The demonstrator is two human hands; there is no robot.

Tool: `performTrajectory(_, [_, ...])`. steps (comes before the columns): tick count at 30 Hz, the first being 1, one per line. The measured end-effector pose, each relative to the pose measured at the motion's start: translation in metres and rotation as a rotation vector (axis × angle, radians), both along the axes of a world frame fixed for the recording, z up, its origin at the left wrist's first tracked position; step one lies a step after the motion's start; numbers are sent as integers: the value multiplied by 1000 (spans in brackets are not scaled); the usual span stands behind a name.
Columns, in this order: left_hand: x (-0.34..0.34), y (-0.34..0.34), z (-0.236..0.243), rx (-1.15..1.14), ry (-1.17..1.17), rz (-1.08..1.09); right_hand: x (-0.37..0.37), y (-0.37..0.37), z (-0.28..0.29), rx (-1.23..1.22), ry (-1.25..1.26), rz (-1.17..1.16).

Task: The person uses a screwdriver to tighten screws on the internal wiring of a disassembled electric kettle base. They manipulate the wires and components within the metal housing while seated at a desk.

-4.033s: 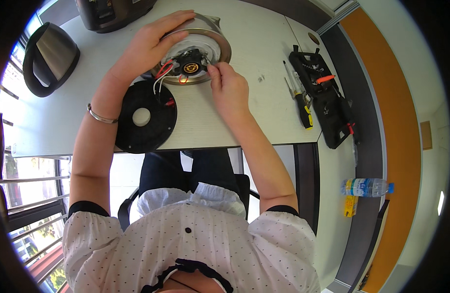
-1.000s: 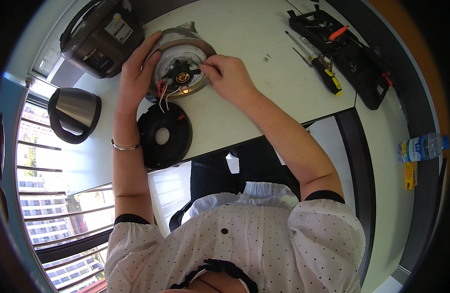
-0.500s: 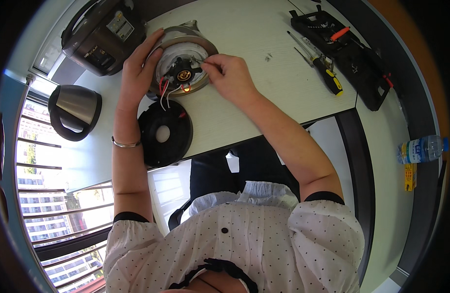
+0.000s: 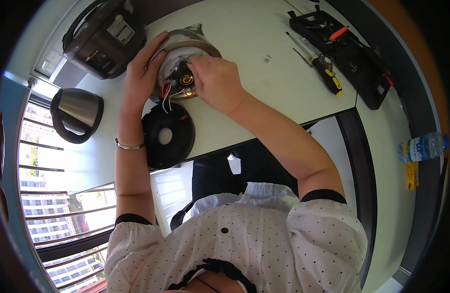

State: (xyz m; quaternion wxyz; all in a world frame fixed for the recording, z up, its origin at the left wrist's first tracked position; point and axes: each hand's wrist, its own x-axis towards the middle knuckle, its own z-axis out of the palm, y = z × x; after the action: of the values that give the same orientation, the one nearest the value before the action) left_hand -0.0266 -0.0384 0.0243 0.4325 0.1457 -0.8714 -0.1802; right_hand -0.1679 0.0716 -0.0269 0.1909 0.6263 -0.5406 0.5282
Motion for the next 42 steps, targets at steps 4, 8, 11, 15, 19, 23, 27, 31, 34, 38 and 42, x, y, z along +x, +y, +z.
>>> performTrajectory(4, [2,0,0,41,-1,-2,-12,8,-6,31,-141,-10])
performTrajectory(8, [3,1,1,68,11,8,-22,17,-8,214,-224,46])
performTrajectory(11, [1,4,1,31,16,58,-23,16,-8,322,-257,81])
performTrajectory(15, [-1,10,0,8,20,139,-22,12,-8,399,-308,82])
performTrajectory(19, [-1,10,6,-88,-47,182,-21,11,-10,378,-328,108])
performTrajectory(23, [5,14,30,107,-296,151,-22,11,-13,368,-323,94])
performTrajectory(27, [-1,2,43,-140,-359,97,-20,10,-14,369,-321,78])
performTrajectory(31, [-17,-14,32,-85,-271,-196,-21,7,-15,337,-378,110])
performTrajectory(34, [-18,-25,31,116,-296,-331,-22,4,-18,325,-389,115])
performTrajectory(38, [-22,-16,30,481,-230,-357,-23,2,-18,300,-381,114])
performTrajectory(42, [-24,-11,28,507,-186,-278,-28,-1,-21,234,-326,115])
